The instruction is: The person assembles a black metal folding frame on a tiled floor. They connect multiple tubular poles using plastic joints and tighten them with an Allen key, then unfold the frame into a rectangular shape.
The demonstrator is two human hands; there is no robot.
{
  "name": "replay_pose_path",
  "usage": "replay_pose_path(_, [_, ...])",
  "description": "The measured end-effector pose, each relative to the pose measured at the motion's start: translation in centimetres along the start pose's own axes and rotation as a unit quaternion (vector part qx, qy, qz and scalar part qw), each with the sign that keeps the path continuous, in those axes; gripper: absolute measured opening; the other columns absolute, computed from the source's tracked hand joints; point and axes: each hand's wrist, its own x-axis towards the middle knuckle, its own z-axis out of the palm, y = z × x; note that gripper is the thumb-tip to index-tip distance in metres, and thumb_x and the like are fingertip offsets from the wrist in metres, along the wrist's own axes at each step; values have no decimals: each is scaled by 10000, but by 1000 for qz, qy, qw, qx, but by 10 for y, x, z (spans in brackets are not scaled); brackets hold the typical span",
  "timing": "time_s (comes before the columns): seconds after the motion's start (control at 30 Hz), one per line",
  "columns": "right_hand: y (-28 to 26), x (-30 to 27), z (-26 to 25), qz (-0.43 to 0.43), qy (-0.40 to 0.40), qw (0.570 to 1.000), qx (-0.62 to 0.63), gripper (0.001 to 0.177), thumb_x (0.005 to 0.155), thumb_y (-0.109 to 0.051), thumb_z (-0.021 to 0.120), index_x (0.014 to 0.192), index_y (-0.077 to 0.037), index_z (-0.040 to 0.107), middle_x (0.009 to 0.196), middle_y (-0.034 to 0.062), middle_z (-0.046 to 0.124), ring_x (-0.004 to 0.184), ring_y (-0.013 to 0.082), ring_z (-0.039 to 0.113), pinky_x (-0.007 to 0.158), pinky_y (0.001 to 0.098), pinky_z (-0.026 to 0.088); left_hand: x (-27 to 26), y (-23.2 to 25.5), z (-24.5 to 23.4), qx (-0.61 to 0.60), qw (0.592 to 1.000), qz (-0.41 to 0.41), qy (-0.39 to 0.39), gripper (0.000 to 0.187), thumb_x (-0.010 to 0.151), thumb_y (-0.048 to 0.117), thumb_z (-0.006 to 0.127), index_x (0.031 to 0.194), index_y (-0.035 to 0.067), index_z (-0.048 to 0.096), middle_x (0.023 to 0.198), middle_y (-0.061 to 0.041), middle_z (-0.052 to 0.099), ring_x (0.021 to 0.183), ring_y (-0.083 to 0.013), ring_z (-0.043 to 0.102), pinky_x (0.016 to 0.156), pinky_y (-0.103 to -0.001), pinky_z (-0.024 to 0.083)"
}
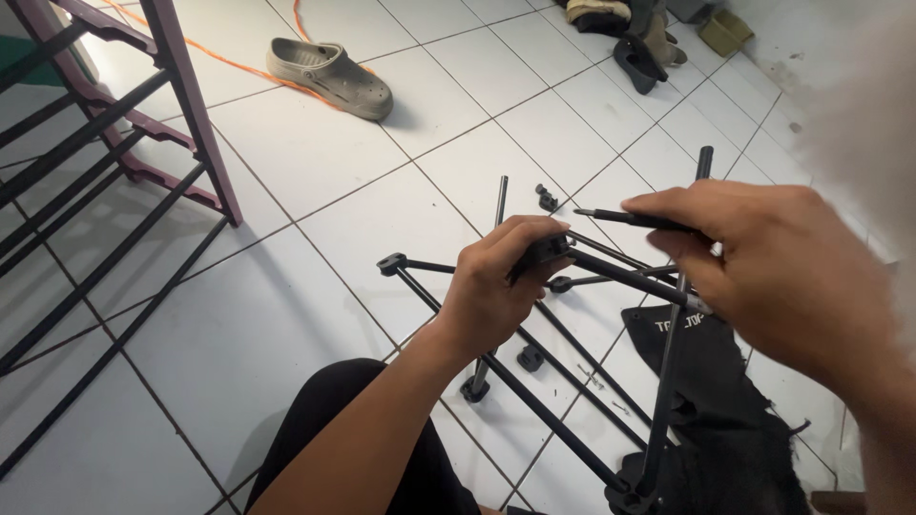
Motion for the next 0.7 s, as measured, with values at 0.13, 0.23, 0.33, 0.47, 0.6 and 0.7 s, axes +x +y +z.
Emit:
replay_pose_path(0.13, [4, 0, 0, -83, 61, 987, -126, 191, 964, -251, 675, 1097, -135, 747, 747, 67, 734, 601, 222, 674, 584, 357, 499, -2, 3, -1, -14, 999, -30, -21, 309, 972, -34, 698, 1256, 43, 605, 1094, -75, 702, 755, -123, 705, 651, -258, 593])
replay_pose_path(0.23, [6, 0, 2, -143, 86, 977, -130, 160, 940, -213, 660, 1004, -87, 735, 737, 67, 722, 651, 241, 658, 629, 388, 482, -1, 3, -3, -9, 999, -32, -20, 314, 967, -27, 709, 1256, 44, 609, 1087, -76, 704, 749, -125, 705, 653, -260, 594])
replay_pose_path(0.33, [9, -1, 4, -172, 95, 973, -118, 159, 947, -202, 645, 984, -75, 733, 754, 63, 718, 677, 245, 641, 664, 401, 472, -1, 3, -2, -5, 999, -31, -19, 313, 967, -17, 713, 1256, 44, 610, 1092, -76, 704, 763, -129, 717, 656, -257, 603])
replay_pose_path(0.47, [12, 0, 7, -178, 89, 970, -138, 145, 952, -182, 630, 979, -86, 735, 744, 54, 708, 697, 246, 630, 670, 405, 470, -2, 3, -1, -3, 999, -25, -23, 311, 970, 1, 717, 1259, 46, 609, 1105, -75, 703, 782, -135, 726, 660, -252, 616])
replay_pose_path(0.6, [12, 2, 7, -176, 77, 972, -131, 158, 972, -197, 622, 991, -92, 738, 730, 36, 703, 700, 233, 624, 675, 398, 466, -2, 2, -2, 4, 1000, -15, -24, 315, 976, 5, 718, 1267, 47, 605, 1113, -74, 700, 798, -133, 727, 670, -250, 617])
replay_pose_path(0.7, [11, 2, 8, -178, 80, 969, -149, 152, 985, -187, 620, 986, -94, 741, 736, 28, 703, 710, 223, 625, 687, 388, 473, -2, 1, -1, 3, 999, -20, -26, 312, 981, 12, 719, 1269, 50, 605, 1120, -70, 701, 800, -123, 732, 673, -240, 627])
